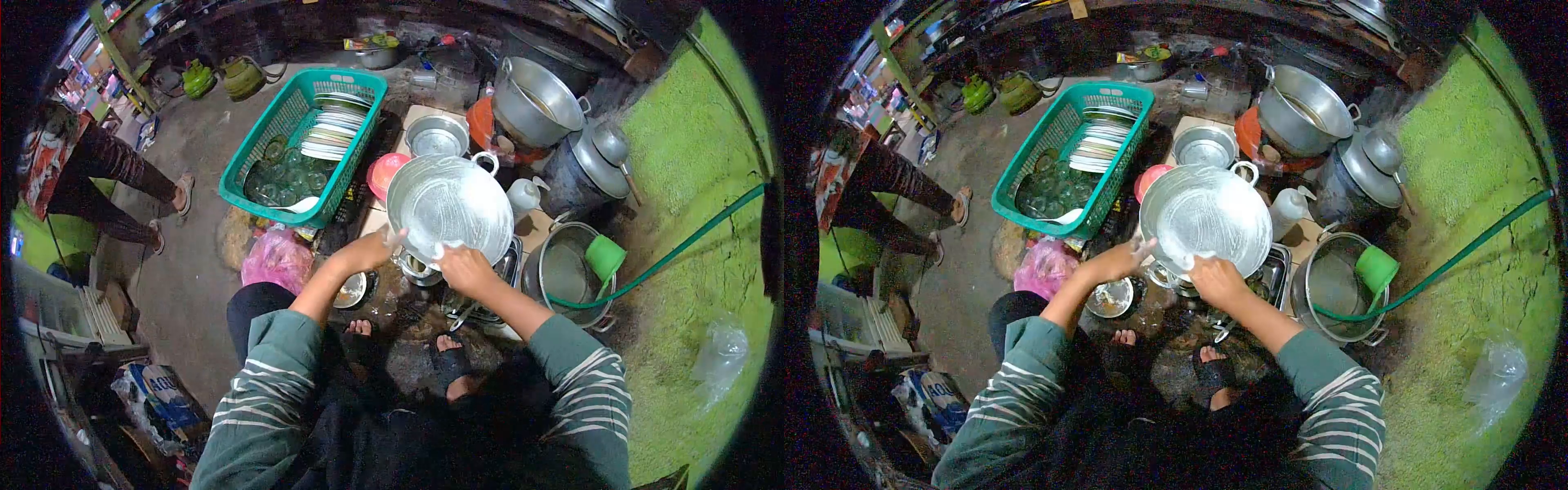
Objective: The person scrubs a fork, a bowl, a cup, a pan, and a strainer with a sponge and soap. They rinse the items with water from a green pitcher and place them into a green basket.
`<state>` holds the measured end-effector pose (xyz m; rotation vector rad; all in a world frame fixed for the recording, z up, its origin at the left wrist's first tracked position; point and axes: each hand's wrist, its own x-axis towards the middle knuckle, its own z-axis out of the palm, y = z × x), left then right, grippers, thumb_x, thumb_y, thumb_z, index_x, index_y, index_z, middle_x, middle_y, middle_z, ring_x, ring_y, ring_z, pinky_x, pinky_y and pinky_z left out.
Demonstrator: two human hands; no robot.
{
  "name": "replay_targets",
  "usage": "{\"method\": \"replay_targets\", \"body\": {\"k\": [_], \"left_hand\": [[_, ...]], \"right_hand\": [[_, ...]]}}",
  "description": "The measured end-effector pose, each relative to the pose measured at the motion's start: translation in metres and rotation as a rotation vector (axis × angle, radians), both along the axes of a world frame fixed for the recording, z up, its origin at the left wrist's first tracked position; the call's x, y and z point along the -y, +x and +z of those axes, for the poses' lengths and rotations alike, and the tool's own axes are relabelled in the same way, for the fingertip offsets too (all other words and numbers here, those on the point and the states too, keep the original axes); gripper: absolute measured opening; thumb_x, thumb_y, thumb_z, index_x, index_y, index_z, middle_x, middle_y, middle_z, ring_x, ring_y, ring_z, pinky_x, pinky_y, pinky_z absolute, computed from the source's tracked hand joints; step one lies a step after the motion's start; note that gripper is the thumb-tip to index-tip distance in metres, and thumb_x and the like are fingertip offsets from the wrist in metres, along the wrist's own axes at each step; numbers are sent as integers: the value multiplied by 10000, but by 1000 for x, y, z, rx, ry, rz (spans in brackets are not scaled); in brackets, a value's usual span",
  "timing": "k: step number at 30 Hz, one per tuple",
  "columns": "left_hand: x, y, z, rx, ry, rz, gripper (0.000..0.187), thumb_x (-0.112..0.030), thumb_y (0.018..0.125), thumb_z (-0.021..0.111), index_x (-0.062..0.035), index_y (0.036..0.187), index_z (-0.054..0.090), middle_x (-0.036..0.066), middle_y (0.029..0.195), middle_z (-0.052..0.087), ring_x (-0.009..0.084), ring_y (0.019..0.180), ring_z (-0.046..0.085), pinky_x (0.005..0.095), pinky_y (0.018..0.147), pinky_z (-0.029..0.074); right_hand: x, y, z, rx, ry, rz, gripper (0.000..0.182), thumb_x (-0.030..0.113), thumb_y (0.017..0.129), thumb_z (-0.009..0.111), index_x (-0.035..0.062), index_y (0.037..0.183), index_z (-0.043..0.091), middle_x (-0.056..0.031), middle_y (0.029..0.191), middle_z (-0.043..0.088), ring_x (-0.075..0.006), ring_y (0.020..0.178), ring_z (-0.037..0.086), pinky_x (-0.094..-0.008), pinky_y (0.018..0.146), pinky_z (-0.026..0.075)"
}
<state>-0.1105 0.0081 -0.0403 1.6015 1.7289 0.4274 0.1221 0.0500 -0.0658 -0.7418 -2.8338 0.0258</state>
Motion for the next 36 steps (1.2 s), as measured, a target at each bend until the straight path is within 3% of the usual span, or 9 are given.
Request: {"method": "replay_targets", "body": {"k": [2, 3, 4, 7, 19, 24, 28, 34, 36], "left_hand": [[5, 16, 32, 604, -142, -117, 639, -425, 954, 391, 76, 1342, 312, 241, 1340, 409, 307, 1258, 399, 313, 1056, 278], [-3, 13, -14, 671, -206, -22, 544, -345, 949, 437, 60, 1307, 368, 208, 1277, 472, 301, 1169, 493, 338, 1005, 380], [3, 20, -9, 669, -205, -19, 544, -345, 949, 437, 60, 1307, 368, 208, 1277, 472, 301, 1169, 493, 338, 1005, 380], [14, 43, -7, 1268, -541, 331, 325, -139, 916, 451, 55, 1176, 459, 171, 1067, 589, 274, 946, 627, 355, 800, 565], [5, 36, -14, 1378, -541, 240, 394, -6, 878, 494, 139, 1223, 372, 253, 1137, 553, 286, 995, 613, 313, 855, 544], [-2, 37, -19, 1689, -741, 327, 435, 42, 892, 357, 174, 1288, 233, 341, 1257, 401, 374, 1109, 528, 354, 916, 518], [-6, 35, -62, 1774, -847, 324, 437, 10, 920, 256, 172, 1316, 165, 360, 1291, 341, 408, 1146, 485, 369, 936, 506], [-19, 47, -91, 1504, -795, 324, 468, 66, 867, 233, 164, 1320, 167, 353, 1285, 357, 418, 1132, 494, 403, 949, 490], [-32, 52, -111, 1487, -781, 411, 408, -96, 969, 282, 145, 1297, 268, 337, 1221, 433, 407, 1036, 560, 372, 841, 557]], "right_hand": [[1, -1, -1, 13, -21, 5, 111, 66, 763, 511, 17, 802, 603, -148, 813, 610, -276, 702, 647, -371, 584, 538], [2, -2, -2, 26, -39, 4, 117, 61, 764, 511, 16, 820, 602, -147, 828, 612, -276, 716, 648, -371, 588, 539], [2, -3, 0, 24, -39, 7, 117, 61, 764, 511, 16, 820, 602, -147, 828, 612, -276, 716, 648, -371, 588, 539], [3, -5, 9, 15, -39, -31, 122, 72, 773, 517, 13, 844, 596, -143, 836, 611, -280, 737, 648, -378, 589, 540], [-3, 3, 20, 17, 34, 24, 118, 118, 779, 535, 27, 823, 595, -119, 824, 607, -279, 719, 644, -380, 553, 528], [-12, 5, 20, 152, 141, -63, 103, 118, 738, 565, 71, 678, 635, -84, 693, 620, -229, 635, 647, -341, 516, 511], [-16, 22, 39, 273, 158, -19, 130, 131, 743, 561, 58, 739, 670, -102, 684, 644, -269, 614, 648, -388, 529, 514], [-13, 42, 118, 589, -172, -389, 199, 138, 771, 539, 80, 859, 707, -126, 921, 680, -259, 823, 673, -377, 657, 530], [-14, 54, 139, 581, -223, -423, 216, 141, 759, 538, 56, 876, 697, -141, 920, 675, -281, 825, 669, -399, 680, 531]]}}
